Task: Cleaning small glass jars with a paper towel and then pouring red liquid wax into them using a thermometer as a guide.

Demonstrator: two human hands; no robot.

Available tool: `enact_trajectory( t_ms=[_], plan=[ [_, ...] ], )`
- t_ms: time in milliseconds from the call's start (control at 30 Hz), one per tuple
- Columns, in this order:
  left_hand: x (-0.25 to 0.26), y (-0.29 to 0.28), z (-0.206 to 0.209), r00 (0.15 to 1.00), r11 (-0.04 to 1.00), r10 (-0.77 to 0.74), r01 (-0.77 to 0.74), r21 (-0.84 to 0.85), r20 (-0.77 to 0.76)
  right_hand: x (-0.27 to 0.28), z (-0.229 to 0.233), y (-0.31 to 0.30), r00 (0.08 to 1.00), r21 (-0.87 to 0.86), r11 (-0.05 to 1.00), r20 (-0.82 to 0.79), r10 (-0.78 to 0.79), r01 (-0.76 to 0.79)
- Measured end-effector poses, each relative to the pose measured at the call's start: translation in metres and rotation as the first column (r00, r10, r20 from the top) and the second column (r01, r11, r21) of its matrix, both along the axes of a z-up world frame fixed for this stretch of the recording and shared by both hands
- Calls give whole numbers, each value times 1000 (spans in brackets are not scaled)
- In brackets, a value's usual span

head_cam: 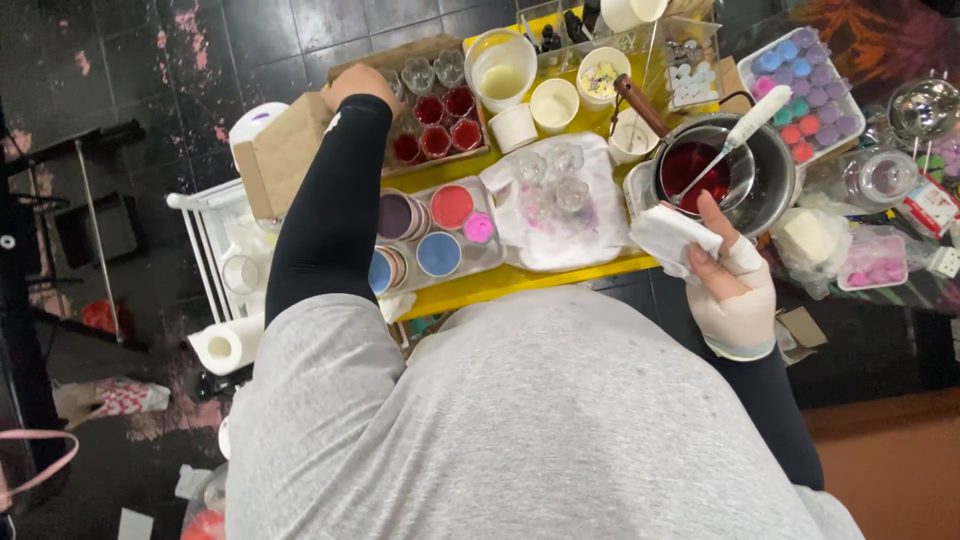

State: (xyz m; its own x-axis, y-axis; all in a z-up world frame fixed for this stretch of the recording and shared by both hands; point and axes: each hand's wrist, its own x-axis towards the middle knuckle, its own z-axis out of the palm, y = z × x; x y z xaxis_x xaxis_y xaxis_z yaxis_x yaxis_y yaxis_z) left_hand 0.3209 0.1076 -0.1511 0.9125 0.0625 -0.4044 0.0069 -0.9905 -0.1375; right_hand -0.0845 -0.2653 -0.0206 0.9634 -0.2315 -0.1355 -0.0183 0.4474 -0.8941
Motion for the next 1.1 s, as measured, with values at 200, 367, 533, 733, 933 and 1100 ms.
enact_trajectory(
  t_ms=[200,367,533,733,933,1100],
  plan=[
    [15,8,-19,997,996,60,-57,-62,49,-9,-2,-4,997,47,996,-6,-80,80],
    [12,13,-7,998,996,8,-3,-94,55,-7,-2,2,997,96,993,-21,-69,71],
    [-6,24,38,974,955,-149,187,-232,173,4,8,7,999,76,997,-44,-4,7],
    [-115,-10,161,742,545,-267,643,-538,616,32,15,22,979,-15,986,-117,165,-168],
    [-211,-56,207,709,188,-248,704,-685,660,54,33,46,949,-56,950,-92,300,-306],
    [-267,-94,171,911,-319,-171,308,-896,374,55,19,47,985,122,978,42,165,-169]
  ],
)
